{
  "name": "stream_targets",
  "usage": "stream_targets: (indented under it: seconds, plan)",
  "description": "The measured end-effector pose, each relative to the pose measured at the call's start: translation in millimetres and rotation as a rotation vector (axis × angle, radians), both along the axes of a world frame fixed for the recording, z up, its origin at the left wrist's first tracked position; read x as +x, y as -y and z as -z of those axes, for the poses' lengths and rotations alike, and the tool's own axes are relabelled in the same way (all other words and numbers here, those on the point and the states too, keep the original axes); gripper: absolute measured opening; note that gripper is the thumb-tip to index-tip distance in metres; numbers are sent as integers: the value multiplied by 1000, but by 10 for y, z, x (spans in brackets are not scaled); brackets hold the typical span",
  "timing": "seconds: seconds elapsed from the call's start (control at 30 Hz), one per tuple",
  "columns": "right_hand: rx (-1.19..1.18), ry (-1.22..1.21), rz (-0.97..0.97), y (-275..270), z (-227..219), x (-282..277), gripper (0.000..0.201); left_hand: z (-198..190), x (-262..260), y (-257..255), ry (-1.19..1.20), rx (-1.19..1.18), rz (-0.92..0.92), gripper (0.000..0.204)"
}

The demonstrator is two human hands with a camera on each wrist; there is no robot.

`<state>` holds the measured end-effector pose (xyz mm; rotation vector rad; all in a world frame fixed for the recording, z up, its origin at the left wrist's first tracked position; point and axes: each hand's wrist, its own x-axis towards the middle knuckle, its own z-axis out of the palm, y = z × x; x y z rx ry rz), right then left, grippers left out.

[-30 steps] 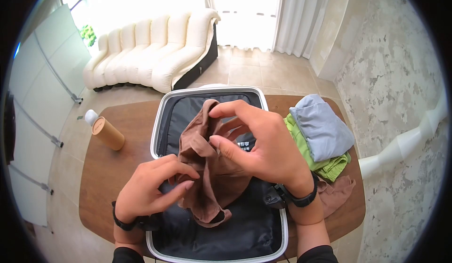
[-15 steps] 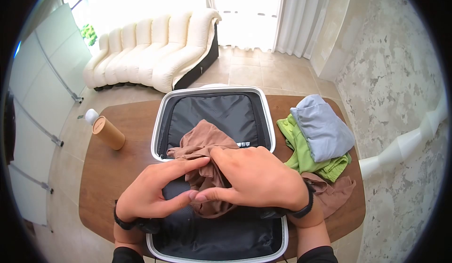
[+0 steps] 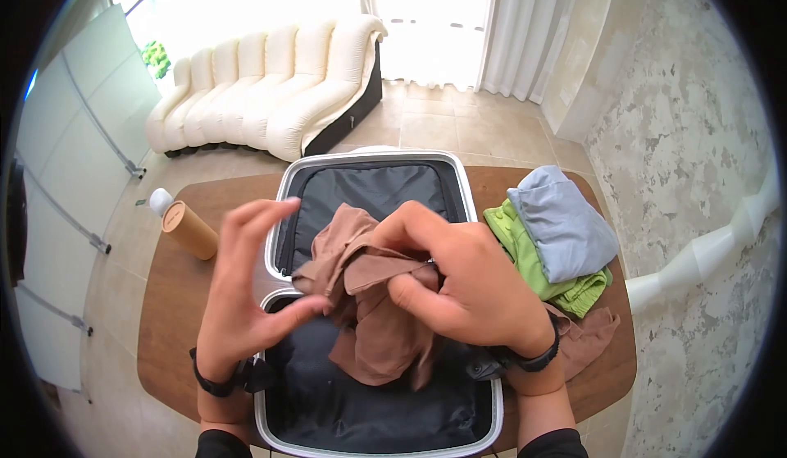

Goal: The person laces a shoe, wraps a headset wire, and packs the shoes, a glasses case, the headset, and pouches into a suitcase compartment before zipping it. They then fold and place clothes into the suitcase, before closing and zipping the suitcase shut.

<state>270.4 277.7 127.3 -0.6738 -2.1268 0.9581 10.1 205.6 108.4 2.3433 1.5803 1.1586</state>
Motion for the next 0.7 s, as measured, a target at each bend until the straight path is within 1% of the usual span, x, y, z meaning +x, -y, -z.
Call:
stream_targets:
  seconds: [0.03, 0.1, 0.13, 0.17, 0.23, 0.27, 0.33, 0.37, 0.43, 0.47, 0.53, 0.57, 0.63, 0.67, 0.7]
  plan:
    - [0, 1, -1, 10, -16, -4, 21, 4, 0, 6, 1, 0, -1, 84]
    - [-71, -37, 67, 28, -28, -14, 20, 21, 5, 16, -2, -211, 175, 96]
    - [-71, -36, 67, 19, -7, -16, 20, 46, 25, 2, 10, -204, 216, 98]
    - [-26, -62, 48, 0, 33, -20, 19, 45, 33, 3, 11, -204, 216, 98]
    - [20, -89, 28, -2, 39, -14, 19, 34, 39, 6, -16, -250, 207, 80]
    - [4, -52, 27, 9, 10, 2, 21, 63, 17, -7, -16, -250, 207, 80]
    - [-11, -16, 26, 11, -6, 19, 24, 145, -66, -40, -101, -222, 196, 50]
    - [2, -18, 23, 8, -3, 20, 24, 141, -98, -40, -101, -222, 196, 50]
    - [17, -21, 19, -15, 15, 29, 24, 125, -152, -54, -84, -208, 211, 34]
    - [14, -28, 20, -38, 37, 39, 23, 112, -166, -55, -84, -208, 211, 34]
    - [12, -35, 21, -57, 37, 54, 23, 71, -185, -43, 69, -136, 146, 24]
    - [0, -25, 49, -59, 24, 58, 22, 53, -206, -27, 69, -135, 146, 24]
    - [-12, -16, 78, -71, -8, 78, 21, 30, -244, 7, 331, -106, 64, 18]
    - [-22, 46, 78, -84, -28, 102, 21, 64, -245, -2, 532, -101, 81, 12]
    - [-32, 108, 78, -103, -44, 128, 21, 82, -243, -3, 532, -102, 82, 12]
